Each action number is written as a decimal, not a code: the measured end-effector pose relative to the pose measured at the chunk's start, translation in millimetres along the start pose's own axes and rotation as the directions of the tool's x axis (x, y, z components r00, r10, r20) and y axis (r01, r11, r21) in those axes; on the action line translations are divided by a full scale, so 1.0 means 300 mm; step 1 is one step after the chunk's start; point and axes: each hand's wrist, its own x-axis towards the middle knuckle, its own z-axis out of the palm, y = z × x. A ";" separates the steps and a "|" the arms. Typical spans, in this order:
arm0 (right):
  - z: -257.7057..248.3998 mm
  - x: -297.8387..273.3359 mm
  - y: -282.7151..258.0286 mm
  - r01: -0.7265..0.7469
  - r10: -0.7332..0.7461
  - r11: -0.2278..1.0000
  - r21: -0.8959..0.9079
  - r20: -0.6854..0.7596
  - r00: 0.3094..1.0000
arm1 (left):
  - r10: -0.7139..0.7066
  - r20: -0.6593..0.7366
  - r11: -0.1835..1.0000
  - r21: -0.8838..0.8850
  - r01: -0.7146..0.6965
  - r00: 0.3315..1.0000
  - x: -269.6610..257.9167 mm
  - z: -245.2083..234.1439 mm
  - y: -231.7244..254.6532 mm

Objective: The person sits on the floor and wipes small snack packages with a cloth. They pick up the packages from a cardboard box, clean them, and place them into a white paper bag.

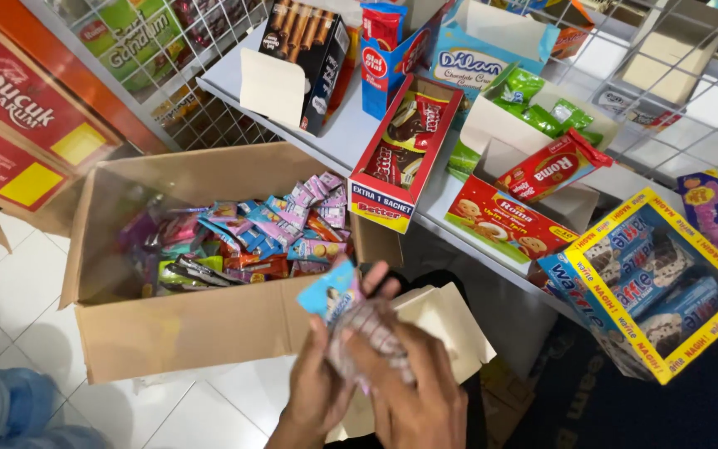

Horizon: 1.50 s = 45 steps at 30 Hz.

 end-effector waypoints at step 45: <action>-0.190 -0.225 0.324 -0.370 0.370 0.928 0.044 -0.207 0.905 | -0.453 0.719 -0.397 0.366 -0.842 0.526 0.263 -0.019 -0.166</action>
